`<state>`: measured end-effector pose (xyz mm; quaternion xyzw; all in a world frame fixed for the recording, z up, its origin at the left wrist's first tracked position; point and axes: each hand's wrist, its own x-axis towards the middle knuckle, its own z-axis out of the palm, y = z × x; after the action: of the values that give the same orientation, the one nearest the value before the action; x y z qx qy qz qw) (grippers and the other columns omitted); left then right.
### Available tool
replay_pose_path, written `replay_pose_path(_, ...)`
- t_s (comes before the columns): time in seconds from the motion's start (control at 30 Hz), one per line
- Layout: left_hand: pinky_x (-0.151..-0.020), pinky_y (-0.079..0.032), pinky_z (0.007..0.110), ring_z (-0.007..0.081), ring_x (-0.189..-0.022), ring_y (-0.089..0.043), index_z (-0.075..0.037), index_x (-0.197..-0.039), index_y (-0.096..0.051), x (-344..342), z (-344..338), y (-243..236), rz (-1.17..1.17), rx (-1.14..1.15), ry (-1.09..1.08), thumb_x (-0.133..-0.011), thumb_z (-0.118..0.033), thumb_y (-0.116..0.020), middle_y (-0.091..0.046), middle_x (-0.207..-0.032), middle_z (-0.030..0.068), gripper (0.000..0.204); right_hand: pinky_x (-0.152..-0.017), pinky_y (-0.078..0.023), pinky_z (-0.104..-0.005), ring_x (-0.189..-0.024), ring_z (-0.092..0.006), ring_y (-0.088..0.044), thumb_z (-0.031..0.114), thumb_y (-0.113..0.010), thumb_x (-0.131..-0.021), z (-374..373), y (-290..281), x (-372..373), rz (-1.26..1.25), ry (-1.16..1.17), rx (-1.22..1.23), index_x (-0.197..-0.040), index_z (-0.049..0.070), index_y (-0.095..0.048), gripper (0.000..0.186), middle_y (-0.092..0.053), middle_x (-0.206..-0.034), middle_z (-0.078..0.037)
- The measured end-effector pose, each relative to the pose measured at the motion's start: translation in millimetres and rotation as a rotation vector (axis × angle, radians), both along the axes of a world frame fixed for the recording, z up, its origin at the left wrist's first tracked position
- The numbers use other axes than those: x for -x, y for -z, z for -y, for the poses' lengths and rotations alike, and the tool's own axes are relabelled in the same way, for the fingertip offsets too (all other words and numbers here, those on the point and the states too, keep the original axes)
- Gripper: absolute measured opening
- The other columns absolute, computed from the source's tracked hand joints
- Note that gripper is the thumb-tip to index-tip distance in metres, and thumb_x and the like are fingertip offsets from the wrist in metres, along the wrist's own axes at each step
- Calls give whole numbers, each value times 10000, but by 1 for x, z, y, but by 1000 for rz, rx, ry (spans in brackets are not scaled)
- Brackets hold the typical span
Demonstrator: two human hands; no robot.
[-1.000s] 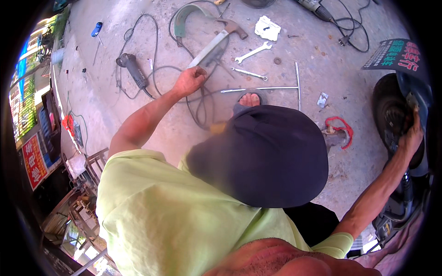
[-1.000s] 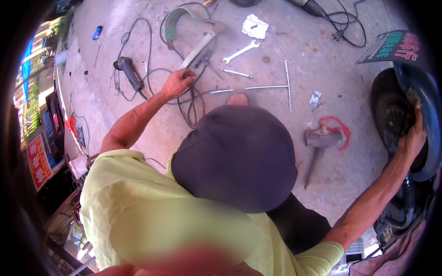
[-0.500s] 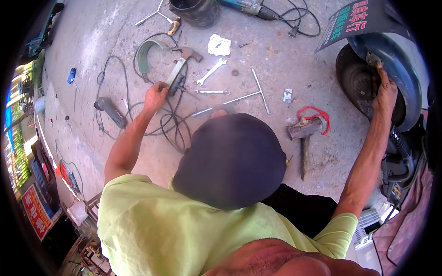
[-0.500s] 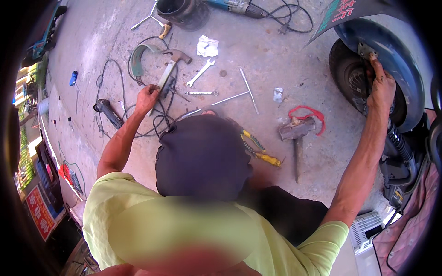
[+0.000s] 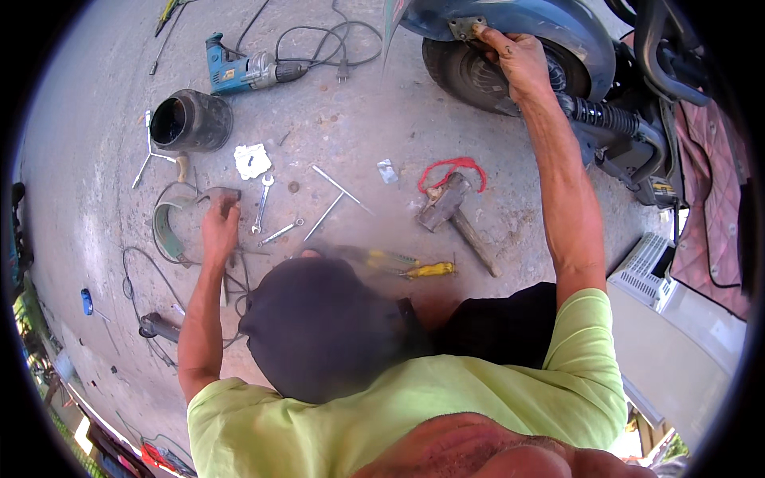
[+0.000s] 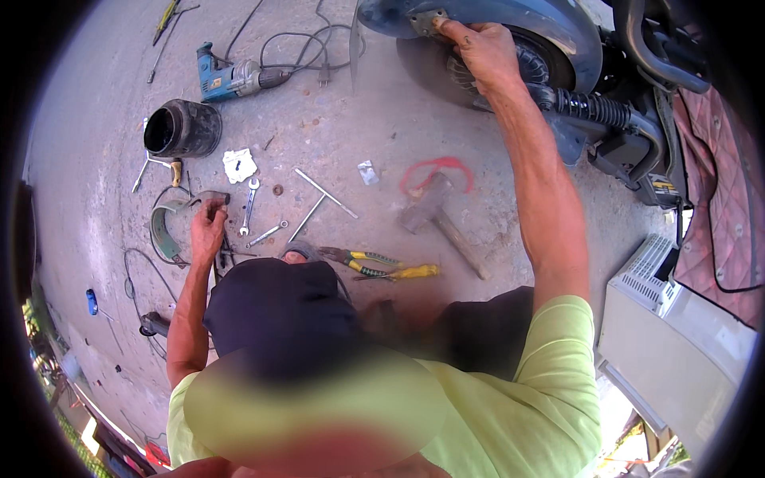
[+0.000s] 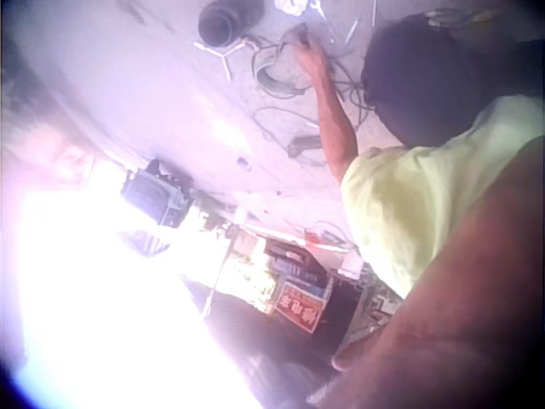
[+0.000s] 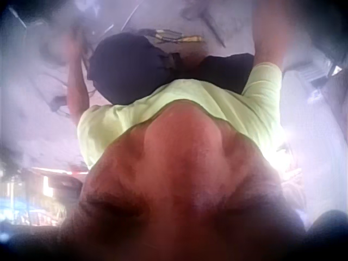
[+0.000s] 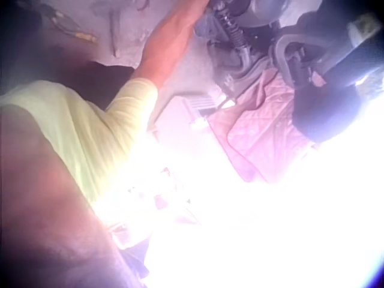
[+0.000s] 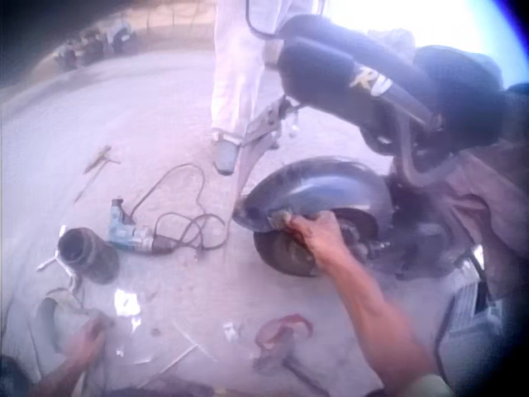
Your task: The person aligns a metal bracket onto a bicycle axle, secures a screw with a screwdriver, and uses a hammer to position components on the wheel assembly.
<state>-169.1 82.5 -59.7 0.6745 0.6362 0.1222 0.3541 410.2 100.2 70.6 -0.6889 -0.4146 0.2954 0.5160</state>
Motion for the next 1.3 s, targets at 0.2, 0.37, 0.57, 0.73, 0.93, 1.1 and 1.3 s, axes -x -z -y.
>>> replay_pose_path(0.2,-793,-541,336,224,-845,-700,5,-1168,-684,-49,-42,-5,118,-112,127,-949,-152,-624,-737,-994,156,276,-582,-427,-260,-659,-77,-554,323,-807,-845,0,2,0,-11,7,13,-910,-78,-767,408,-668,-762,-20)
replay_pose_path(0.37,-844,-540,335,200,-912,-700,-3,-1189,-674,-61,-65,-1,100,-123,186,-965,-177,-635,-737,-1010,131,287,-546,-413,-257,-627,-72,-540,286,-799,-833,-2,3,2,-38,-8,-2,-904,-81,-763,375,-655,-747,-8)
replay_pose_path(0.57,-891,-538,405,324,-985,-711,-16,-1182,-690,-71,-81,-2,13,-126,234,-926,-251,-636,-731,-1091,190,352,-680,-441,-221,-702,-53,-559,319,-793,-891,-4,21,-25,-10,-42,21,-959,5,-779,321,-742,-853,-7)
replay_pose_path(0.73,-874,-536,414,335,-973,-705,-11,-1146,-705,-62,-72,7,-3,-116,202,-915,-243,-645,-729,-1090,191,332,-670,-427,-217,-691,-56,-549,318,-780,-905,-6,24,-40,-40,-18,70,-949,27,-783,295,-743,-849,-3)
replay_pose_path(0.93,-849,-544,405,336,-943,-712,-51,-1115,-725,-40,-70,17,-43,-67,125,-910,-230,-646,-741,-1038,179,284,-689,-454,-231,-792,-81,-624,310,-814,-868,-2,5,-14,-87,-8,24,-1002,-26,-761,365,-738,-887,-30)
replay_pose_path(1.1,-866,-549,396,333,-954,-719,-64,-1101,-741,-48,-71,10,-7,-149,105,-899,-237,-654,-747,-1020,175,279,-791,-459,-241,-874,-91,-648,278,-796,-892,-5,8,-26,-122,13,50,-1096,6,-748,343,-755,-995,-21)
replay_pose_path(1.3,-837,-556,367,258,-895,-735,-60,-1122,-752,30,-85,6,21,-117,-202,-899,-262,-658,-767,-968,135,316,-815,-449,-262,-871,-109,-595,275,-769,-913,-8,8,-31,-87,76,85,-1126,19,-749,334,-744,-1044,-22)
